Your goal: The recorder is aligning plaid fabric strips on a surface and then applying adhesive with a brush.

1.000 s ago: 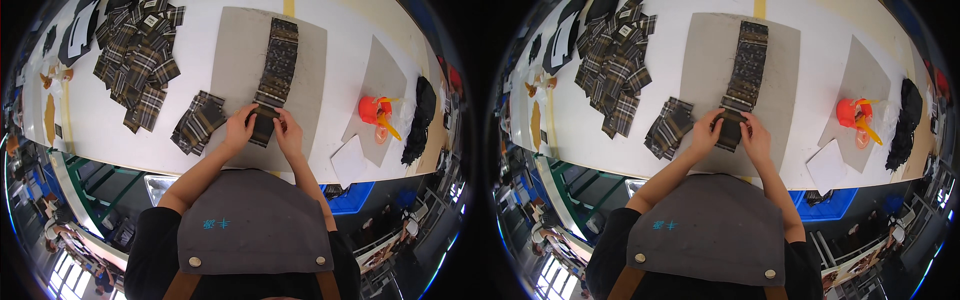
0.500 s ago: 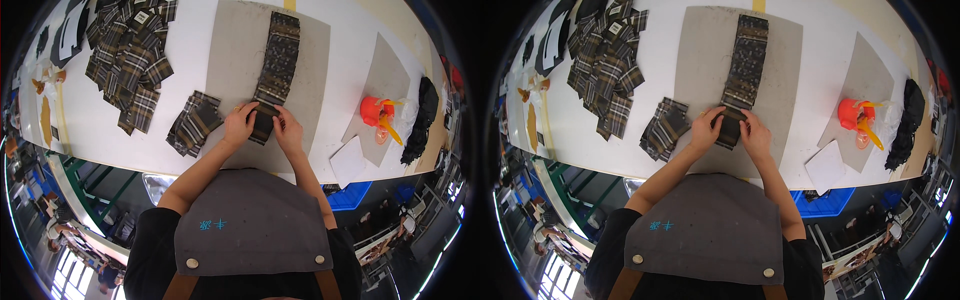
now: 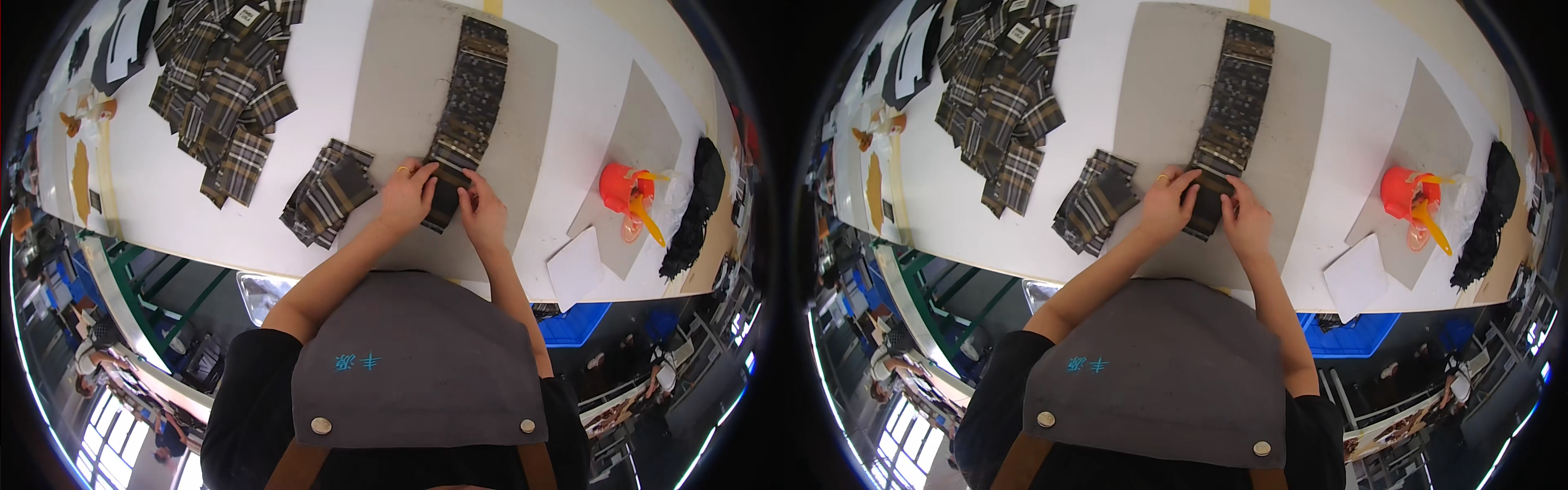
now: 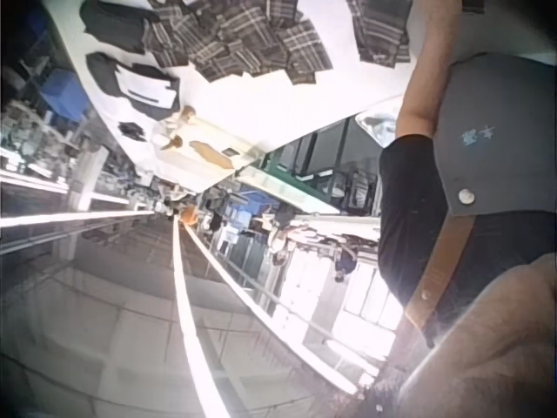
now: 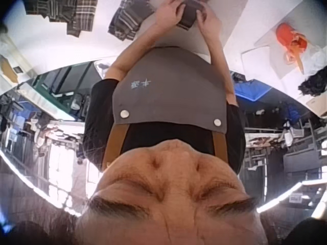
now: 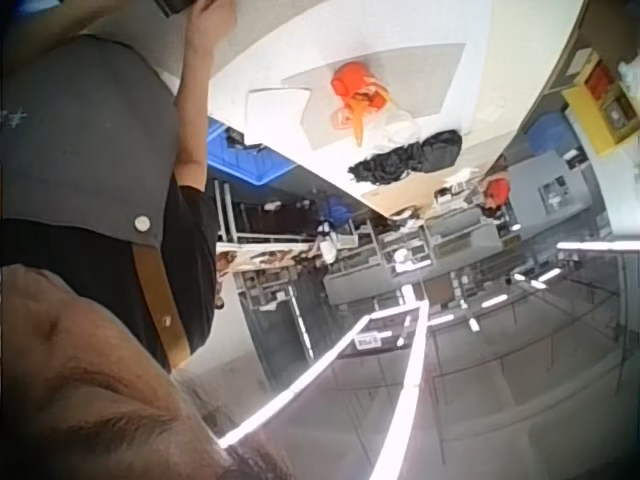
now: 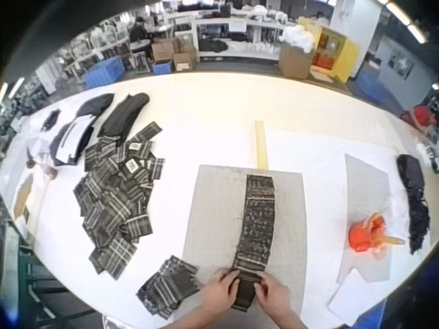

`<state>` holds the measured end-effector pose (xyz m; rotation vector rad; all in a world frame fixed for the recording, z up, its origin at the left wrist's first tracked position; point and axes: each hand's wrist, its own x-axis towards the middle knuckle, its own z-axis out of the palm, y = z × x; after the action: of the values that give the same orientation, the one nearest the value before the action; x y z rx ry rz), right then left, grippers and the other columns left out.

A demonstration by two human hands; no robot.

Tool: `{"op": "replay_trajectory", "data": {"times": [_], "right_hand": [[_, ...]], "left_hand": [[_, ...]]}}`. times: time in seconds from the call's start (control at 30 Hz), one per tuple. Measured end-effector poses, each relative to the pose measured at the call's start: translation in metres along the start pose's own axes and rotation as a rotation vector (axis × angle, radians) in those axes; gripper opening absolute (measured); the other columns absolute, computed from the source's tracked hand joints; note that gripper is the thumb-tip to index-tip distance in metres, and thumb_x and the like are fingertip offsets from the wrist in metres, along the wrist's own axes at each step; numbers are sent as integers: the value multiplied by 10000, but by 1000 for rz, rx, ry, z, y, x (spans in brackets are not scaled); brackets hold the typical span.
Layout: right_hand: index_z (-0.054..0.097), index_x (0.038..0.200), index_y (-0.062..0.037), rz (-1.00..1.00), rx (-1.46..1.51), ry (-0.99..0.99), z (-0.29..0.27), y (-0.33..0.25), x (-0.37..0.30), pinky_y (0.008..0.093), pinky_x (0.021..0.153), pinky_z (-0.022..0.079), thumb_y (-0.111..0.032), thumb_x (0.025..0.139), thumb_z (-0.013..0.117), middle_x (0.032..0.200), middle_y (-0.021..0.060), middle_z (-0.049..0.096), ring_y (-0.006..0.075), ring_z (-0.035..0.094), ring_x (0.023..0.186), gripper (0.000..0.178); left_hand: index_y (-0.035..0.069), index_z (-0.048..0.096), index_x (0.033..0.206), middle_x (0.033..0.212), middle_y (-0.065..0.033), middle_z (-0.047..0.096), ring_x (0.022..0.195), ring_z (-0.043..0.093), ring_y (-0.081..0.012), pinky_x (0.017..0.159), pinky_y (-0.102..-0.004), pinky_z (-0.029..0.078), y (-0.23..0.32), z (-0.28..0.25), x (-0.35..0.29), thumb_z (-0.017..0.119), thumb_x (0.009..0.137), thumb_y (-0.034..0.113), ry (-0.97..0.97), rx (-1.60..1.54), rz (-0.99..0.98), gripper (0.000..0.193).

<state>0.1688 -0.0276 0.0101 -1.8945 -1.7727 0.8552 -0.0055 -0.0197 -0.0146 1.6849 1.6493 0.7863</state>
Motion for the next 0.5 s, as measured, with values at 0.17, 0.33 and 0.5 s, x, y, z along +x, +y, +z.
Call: {"op": "replay_trajectory", "data": {"times": [0.17, 0.33, 0.5], "right_hand": [[652, 1219, -144, 36, 19, 0, -10, -19, -1, 303, 561, 472, -177, 922, 693, 668, 26, 588, 163, 573, 561, 302], [697, 1036, -46, 89, 381, -224, 5, -60, -7, 258, 568, 466, -211, 930, 704, 721, 17, 652, 75, 568, 591, 197], [665, 1026, 1, 481, 722, -748, 73, -105, -3, 246, 614, 512, -228, 941, 707, 830, 56, 700, 116, 671, 736, 248]], "left_hand": [[92, 683, 1151, 1056, -118, 534, 874, 554, -282, 782, -406, 475, 8, -39, -13, 763, 809, 126, 105, 50, 139, 353], [42, 527, 1331, 1248, -164, 508, 1171, 478, -382, 997, -469, 388, -25, -110, -55, 796, 773, 150, 134, 341, 23, 629], [-20, 397, 1436, 1412, -216, 455, 1337, 388, -445, 1120, -522, 307, -46, -129, -77, 731, 840, 218, 83, 271, -57, 723]]}}
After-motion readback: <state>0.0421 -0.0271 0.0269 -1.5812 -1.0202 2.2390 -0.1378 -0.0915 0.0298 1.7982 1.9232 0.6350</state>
